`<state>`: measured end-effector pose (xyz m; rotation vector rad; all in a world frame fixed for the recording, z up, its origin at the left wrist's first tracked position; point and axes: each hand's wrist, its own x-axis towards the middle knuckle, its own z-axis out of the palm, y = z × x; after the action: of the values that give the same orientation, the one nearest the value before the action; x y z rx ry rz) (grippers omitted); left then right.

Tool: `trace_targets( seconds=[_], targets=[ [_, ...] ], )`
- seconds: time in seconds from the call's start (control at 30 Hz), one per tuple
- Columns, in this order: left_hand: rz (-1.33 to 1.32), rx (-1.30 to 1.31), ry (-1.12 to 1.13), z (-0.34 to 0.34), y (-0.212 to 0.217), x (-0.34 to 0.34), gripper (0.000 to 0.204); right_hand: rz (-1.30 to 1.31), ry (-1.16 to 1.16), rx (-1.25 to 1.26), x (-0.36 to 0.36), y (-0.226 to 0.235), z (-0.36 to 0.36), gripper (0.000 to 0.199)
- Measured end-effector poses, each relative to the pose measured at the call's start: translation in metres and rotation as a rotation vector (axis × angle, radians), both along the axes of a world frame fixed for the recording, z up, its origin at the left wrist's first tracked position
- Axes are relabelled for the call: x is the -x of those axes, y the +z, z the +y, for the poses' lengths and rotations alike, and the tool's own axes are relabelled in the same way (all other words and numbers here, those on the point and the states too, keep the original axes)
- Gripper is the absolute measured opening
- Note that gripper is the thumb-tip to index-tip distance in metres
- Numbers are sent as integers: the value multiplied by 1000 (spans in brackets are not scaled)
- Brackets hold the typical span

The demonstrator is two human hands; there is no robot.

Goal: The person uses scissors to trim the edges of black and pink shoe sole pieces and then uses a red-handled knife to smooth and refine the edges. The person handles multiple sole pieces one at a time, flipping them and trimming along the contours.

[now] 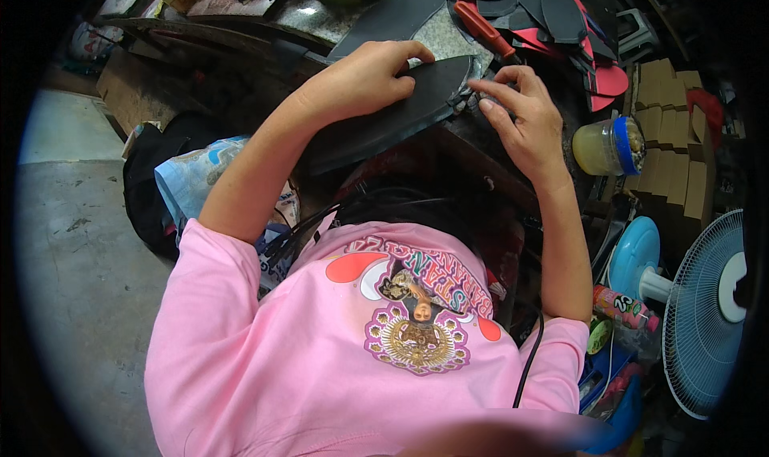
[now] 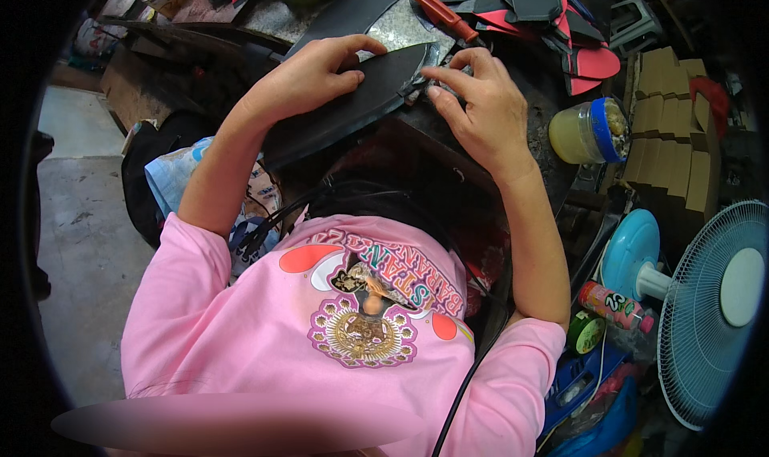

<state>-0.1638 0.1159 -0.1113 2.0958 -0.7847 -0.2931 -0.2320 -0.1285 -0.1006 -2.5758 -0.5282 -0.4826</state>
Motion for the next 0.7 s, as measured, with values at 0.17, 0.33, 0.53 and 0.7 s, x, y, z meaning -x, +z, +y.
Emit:
trace_targets(
  seconds=[0.17,0.33,0.53,0.7],
  targets=[
    [-10,13,-1,0,-1,0,43,-238,-16,344,5,-1,10,22],
    [-18,5,28,-1,-2,1,43,-173,23,194,9,-1,14,20],
    [-46,-10,10,0,0,1,42,-123,49,95,7,-4,20,16],
    [-83,-4,18,-2,-5,1,43,3,96,-21,13,-3,18,14]
  ],
)
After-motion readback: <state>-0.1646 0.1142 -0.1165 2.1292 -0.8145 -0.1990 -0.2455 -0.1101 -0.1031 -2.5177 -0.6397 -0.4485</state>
